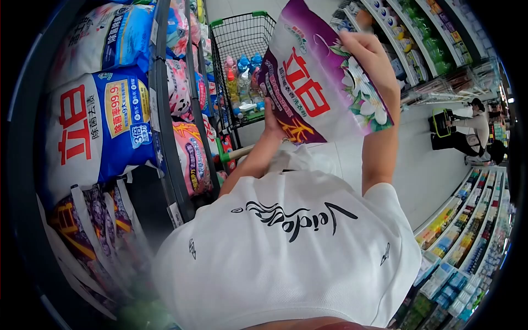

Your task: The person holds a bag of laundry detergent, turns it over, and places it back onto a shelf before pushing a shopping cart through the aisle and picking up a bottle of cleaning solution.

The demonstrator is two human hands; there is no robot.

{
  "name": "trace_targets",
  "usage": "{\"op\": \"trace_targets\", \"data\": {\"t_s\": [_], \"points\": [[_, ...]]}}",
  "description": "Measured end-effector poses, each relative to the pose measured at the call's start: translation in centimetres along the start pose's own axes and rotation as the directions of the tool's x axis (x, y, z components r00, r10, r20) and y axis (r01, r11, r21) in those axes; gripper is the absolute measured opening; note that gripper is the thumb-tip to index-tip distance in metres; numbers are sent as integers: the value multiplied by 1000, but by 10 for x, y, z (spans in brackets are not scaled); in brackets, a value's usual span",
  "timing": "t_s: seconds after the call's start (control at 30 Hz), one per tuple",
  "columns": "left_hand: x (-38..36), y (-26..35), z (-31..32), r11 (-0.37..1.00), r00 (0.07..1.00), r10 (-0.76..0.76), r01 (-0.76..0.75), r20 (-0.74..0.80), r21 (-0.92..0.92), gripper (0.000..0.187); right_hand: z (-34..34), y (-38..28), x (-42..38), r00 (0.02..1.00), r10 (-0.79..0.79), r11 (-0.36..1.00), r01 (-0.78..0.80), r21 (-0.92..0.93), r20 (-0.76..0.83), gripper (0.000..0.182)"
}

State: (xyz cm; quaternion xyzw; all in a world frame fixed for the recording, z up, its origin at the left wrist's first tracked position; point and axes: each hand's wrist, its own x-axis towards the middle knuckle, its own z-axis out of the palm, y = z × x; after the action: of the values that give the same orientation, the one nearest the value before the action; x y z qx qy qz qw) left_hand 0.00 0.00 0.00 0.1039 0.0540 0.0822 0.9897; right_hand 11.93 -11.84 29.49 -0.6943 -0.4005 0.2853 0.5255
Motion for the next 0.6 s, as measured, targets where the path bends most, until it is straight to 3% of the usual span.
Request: {"op": "trace_targets", "data": {"t_s": [0.07, 0.1, 0.23, 0.27, 0.3, 0.33, 0.37, 0.43, 0.47, 0.53, 0.57, 0.6], "points": [[-2, 6, 2, 998, 999, -12, 10, -35, -59, 83, -3, 35, -11, 994, -57, 896, 94, 433, -98, 63], [-8, 9, 2, 997, 998, 13, -17, -59, -72, 83, -1, 54, -16, 994, -107, 806, 101, 584, -24, 76], [-1, 27, 7, 991, 990, 114, -119, -85, -57, 83, 43, 116, -54, 918, -159, 710, 361, 604, -362, 116], [1, 31, 4, 987, 989, 132, -138, -74, -82, 82, 54, 122, -57, 933, -244, 753, 355, 555, -265, 120], [3, 34, 2, 983, 988, 146, -152, -58, -104, 82, 65, 147, -60, 926, -198, 820, 337, 462, -323, 120], [-1, 37, 11, 981, 983, 179, -182, -35, -71, 83, 81, 141, -53, 914, -213, 850, 347, 396, -344, 107], [1, 37, 6, 979, 981, 193, -193, -4, -73, 84, 93, 130, -51, 899, -226, 894, 344, 286, -376, 79], [6, 37, -8, 975, 975, 213, -208, 58, -78, 85, 115, 114, -41, 882, 26, 922, 160, 352, -471, 56], [7, 36, -11, 977, 972, 209, -201, 105, -76, 87, 122, 112, -39, 861, 18, 934, 167, 317, -508, 47], [5, 38, -7, 970, 966, 241, -239, 91, -35, 87, 133, 110, -37, 821, -11, 951, 186, 248, -571, 31], [5, 39, -5, 964, 961, 264, -263, 85, -20, 87, 136, 113, -40, 813, -92, 975, 190, 114, -575, 21], [3, 41, 2, 960, 958, 280, -279, 54, -26, 88, 136, 109, -41, 783, -292, 953, 285, -102, -549, 21]]}}
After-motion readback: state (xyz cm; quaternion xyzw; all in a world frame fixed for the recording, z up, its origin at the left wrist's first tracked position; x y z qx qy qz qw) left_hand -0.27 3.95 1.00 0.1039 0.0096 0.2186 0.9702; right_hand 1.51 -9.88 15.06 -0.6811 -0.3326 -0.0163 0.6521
